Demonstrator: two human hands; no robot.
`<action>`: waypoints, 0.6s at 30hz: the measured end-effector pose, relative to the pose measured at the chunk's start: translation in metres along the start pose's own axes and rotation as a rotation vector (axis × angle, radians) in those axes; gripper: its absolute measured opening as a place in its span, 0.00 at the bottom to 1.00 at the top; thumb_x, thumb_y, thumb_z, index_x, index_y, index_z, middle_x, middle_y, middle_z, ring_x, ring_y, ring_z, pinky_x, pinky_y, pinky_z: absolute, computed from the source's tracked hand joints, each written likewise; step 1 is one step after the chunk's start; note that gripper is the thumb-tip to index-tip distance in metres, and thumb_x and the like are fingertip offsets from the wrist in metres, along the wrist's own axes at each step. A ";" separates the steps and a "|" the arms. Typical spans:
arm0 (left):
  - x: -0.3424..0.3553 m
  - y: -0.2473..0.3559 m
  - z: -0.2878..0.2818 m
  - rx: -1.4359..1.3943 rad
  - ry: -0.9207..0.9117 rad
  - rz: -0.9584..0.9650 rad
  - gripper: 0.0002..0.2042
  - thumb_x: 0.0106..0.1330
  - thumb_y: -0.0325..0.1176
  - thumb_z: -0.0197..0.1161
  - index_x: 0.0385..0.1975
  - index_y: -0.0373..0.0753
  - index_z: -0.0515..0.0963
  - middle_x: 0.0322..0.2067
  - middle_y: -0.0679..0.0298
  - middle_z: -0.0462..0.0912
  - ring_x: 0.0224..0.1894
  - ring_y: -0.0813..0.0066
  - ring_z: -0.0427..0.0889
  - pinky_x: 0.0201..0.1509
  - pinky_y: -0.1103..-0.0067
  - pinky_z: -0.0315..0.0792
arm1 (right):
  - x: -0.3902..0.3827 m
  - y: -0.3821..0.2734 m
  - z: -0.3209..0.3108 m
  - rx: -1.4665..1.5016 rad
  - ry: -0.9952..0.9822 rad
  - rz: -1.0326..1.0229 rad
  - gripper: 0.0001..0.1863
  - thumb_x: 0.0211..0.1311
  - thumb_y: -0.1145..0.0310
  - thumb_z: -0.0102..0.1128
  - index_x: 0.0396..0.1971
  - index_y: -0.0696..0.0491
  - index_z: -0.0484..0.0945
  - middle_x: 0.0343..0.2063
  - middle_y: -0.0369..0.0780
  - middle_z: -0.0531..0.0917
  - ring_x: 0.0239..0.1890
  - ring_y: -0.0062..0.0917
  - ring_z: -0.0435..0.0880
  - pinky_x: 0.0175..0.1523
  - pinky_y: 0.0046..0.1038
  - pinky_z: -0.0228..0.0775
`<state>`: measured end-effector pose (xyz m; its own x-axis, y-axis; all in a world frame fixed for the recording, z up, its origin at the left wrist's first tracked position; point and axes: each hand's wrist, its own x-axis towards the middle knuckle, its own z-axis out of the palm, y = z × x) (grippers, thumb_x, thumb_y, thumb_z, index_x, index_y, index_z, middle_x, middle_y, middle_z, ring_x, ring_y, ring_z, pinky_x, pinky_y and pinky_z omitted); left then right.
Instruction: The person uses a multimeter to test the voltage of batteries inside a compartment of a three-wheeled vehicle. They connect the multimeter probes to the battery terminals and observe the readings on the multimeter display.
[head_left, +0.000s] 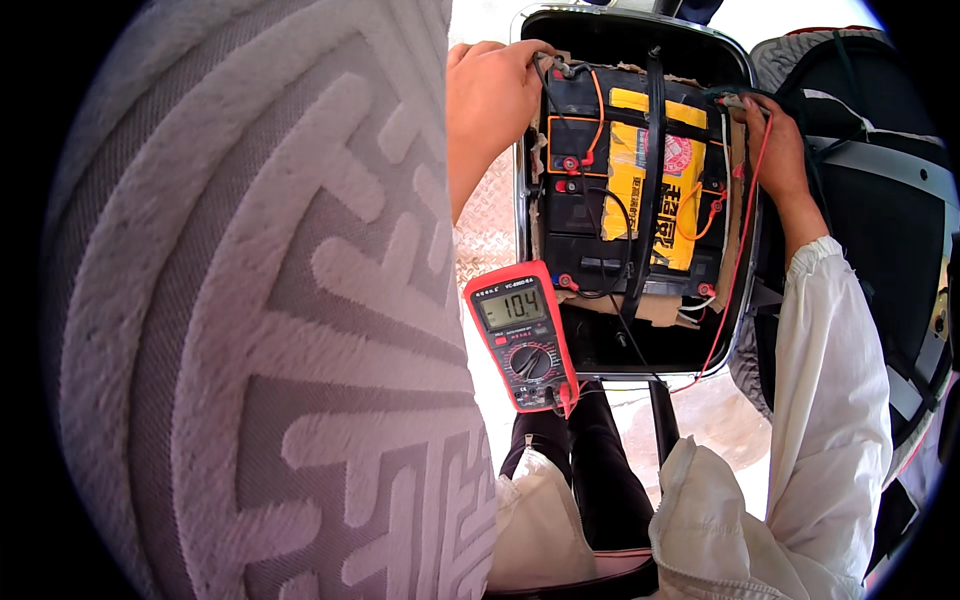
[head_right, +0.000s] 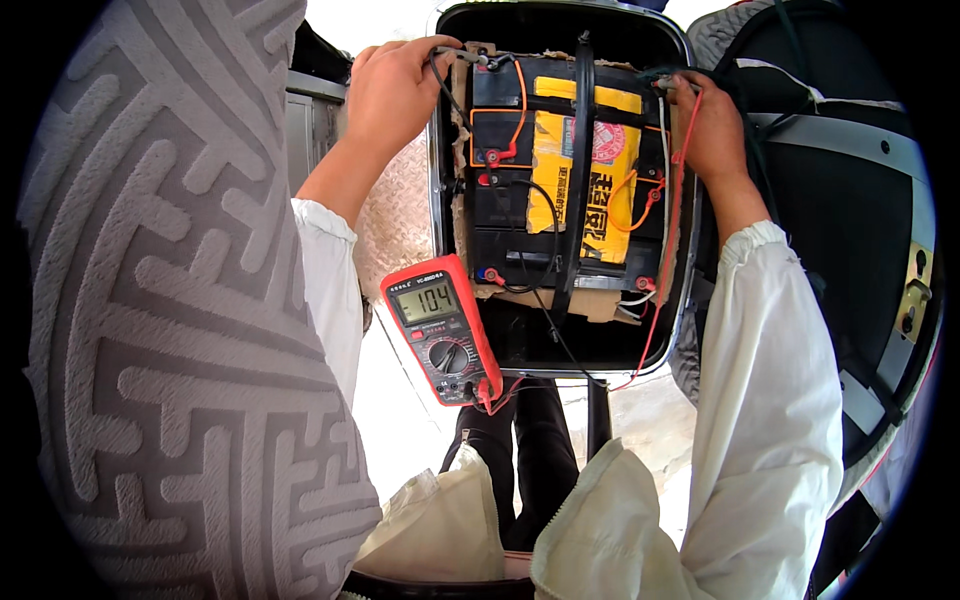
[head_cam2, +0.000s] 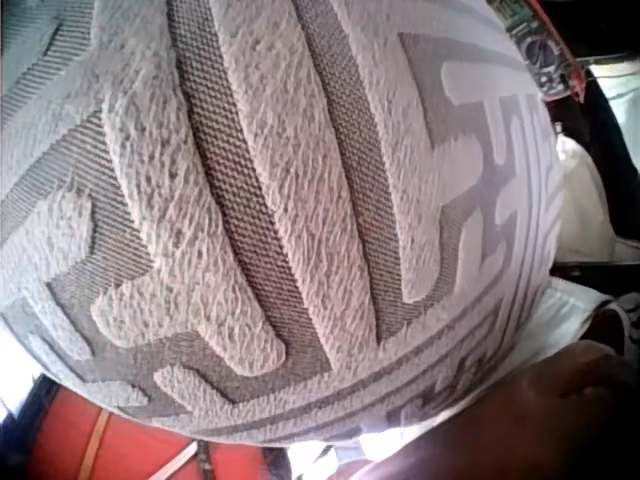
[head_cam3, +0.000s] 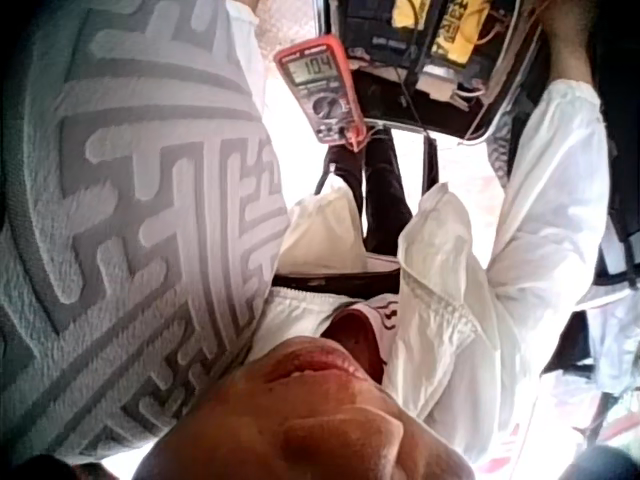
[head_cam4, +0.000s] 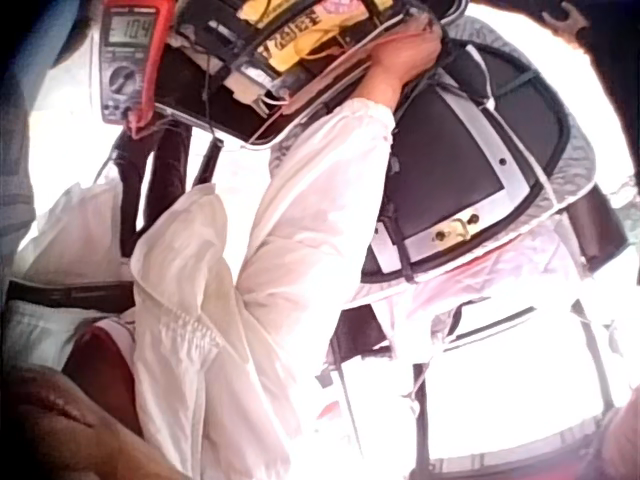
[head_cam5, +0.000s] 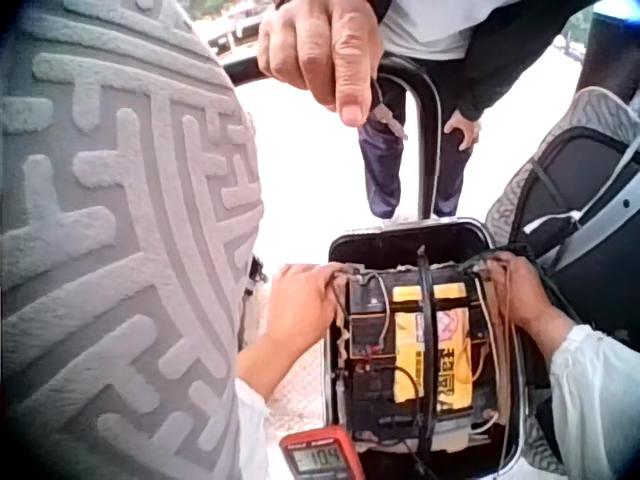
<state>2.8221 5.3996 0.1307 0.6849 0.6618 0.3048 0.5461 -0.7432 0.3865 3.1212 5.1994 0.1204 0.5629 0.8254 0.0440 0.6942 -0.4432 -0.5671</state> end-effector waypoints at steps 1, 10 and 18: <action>0.000 0.001 0.000 -0.006 -0.012 -0.020 0.11 0.73 0.42 0.61 0.47 0.52 0.87 0.31 0.62 0.88 0.42 0.62 0.84 0.61 0.67 0.68 | 0.000 0.000 0.002 -0.008 0.010 0.002 0.20 0.76 0.58 0.52 0.48 0.58 0.83 0.36 0.50 0.89 0.43 0.46 0.88 0.50 0.37 0.78; -0.001 0.001 -0.001 -0.033 -0.026 -0.041 0.11 0.72 0.42 0.62 0.47 0.52 0.87 0.32 0.61 0.88 0.43 0.59 0.84 0.61 0.67 0.68 | 0.003 -0.001 0.002 -0.051 0.003 0.013 0.20 0.76 0.56 0.50 0.48 0.57 0.84 0.35 0.49 0.89 0.43 0.47 0.87 0.49 0.39 0.78; -0.001 0.001 -0.002 -0.088 -0.030 -0.024 0.11 0.72 0.41 0.61 0.47 0.51 0.87 0.32 0.60 0.87 0.42 0.59 0.84 0.59 0.66 0.69 | 0.010 -0.001 0.002 -0.056 0.000 0.061 0.22 0.75 0.56 0.50 0.48 0.59 0.83 0.35 0.49 0.89 0.43 0.46 0.88 0.50 0.38 0.78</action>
<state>2.8215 5.3986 0.1322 0.6872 0.6748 0.2691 0.5185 -0.7150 0.4690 3.1256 5.2089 0.1200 0.6049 0.7962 0.0107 0.6828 -0.5117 -0.5215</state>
